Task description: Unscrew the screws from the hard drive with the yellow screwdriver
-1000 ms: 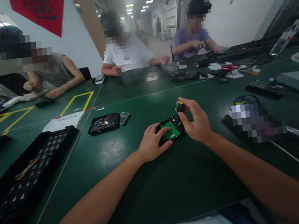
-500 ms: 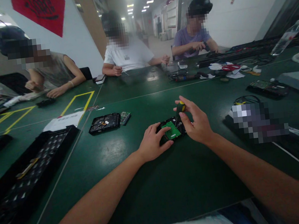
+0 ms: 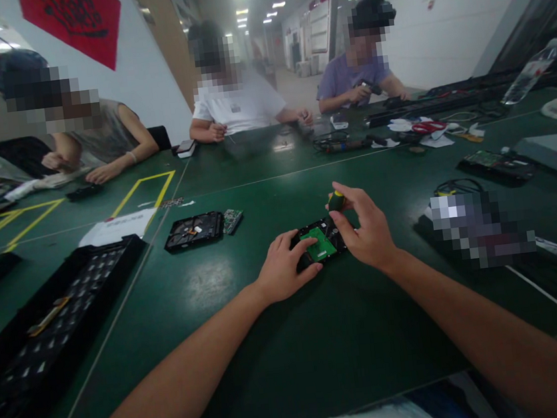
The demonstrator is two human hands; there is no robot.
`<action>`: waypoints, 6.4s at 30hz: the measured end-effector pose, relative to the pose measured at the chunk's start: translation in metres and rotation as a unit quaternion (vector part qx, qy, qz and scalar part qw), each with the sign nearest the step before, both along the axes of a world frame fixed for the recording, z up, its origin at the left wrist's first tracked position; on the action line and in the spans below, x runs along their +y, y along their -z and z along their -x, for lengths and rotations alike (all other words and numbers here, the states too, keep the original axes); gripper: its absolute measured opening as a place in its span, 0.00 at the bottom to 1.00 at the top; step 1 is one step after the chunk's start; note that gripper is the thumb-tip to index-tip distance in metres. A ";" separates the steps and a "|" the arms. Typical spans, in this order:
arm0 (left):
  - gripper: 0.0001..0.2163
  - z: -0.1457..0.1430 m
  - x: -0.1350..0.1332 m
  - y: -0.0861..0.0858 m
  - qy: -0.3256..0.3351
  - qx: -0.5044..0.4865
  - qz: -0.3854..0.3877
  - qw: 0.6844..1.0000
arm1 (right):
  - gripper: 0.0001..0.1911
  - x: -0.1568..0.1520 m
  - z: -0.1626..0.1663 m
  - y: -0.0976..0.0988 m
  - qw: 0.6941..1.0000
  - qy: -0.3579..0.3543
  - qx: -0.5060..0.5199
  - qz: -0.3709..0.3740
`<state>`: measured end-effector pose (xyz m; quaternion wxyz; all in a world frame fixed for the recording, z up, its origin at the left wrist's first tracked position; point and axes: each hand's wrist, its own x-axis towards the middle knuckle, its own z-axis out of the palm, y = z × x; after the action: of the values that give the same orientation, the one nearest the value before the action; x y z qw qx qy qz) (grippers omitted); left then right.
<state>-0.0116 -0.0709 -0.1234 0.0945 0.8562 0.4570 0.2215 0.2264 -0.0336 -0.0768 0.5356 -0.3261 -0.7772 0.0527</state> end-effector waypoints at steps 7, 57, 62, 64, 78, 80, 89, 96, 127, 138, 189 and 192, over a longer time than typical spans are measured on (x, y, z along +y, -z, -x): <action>0.29 0.001 0.001 0.001 0.001 0.000 0.002 1.000 | 0.28 0.000 0.001 0.005 0.998 -0.027 0.031 0.048; 0.28 0.001 0.000 0.001 0.000 0.004 0.000 1.000 | 0.29 -0.002 0.002 -0.001 1.000 0.001 -0.006 -0.005; 0.28 0.001 0.000 0.000 0.000 0.004 0.003 1.000 | 0.32 -0.001 0.002 0.001 0.999 -0.028 -0.002 0.029; 0.29 0.001 -0.001 0.000 0.000 0.004 0.005 1.000 | 0.32 -0.001 0.001 0.000 1.000 -0.005 -0.009 0.008; 0.29 0.001 0.000 0.000 0.000 0.006 0.002 1.000 | 0.32 -0.001 0.001 0.002 0.999 -0.019 -0.007 0.031; 0.29 0.000 -0.001 -0.001 0.001 0.008 0.003 1.000 | 0.31 0.000 0.000 0.001 1.000 0.000 -0.012 0.009; 0.29 0.000 0.000 -0.001 0.001 0.008 0.009 1.000 | 0.28 -0.001 0.002 0.001 0.999 0.029 0.001 -0.013; 0.28 0.000 0.000 -0.001 -0.001 -0.001 0.004 1.000 | 0.30 -0.001 0.003 0.004 0.999 -0.028 0.020 0.041; 0.28 0.000 0.000 -0.001 0.000 0.003 0.004 1.000 | 0.28 -0.001 0.000 -0.001 0.999 0.040 -0.005 -0.031; 0.28 0.000 0.000 0.000 -0.002 0.006 0.000 1.000 | 0.30 -0.002 0.003 0.005 0.998 -0.037 0.027 0.048; 0.28 0.001 0.000 -0.001 0.001 0.001 0.008 1.000 | 0.29 0.001 0.000 0.004 0.999 0.031 0.005 0.016; 0.28 0.001 0.000 0.000 0.001 0.000 0.006 1.000 | 0.28 0.001 -0.001 0.004 0.999 0.036 0.001 0.011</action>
<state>-0.0124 -0.0710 -0.1229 0.0999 0.8563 0.4572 0.2186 0.2272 -0.0324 -0.0805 0.5342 -0.3591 -0.7642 0.0421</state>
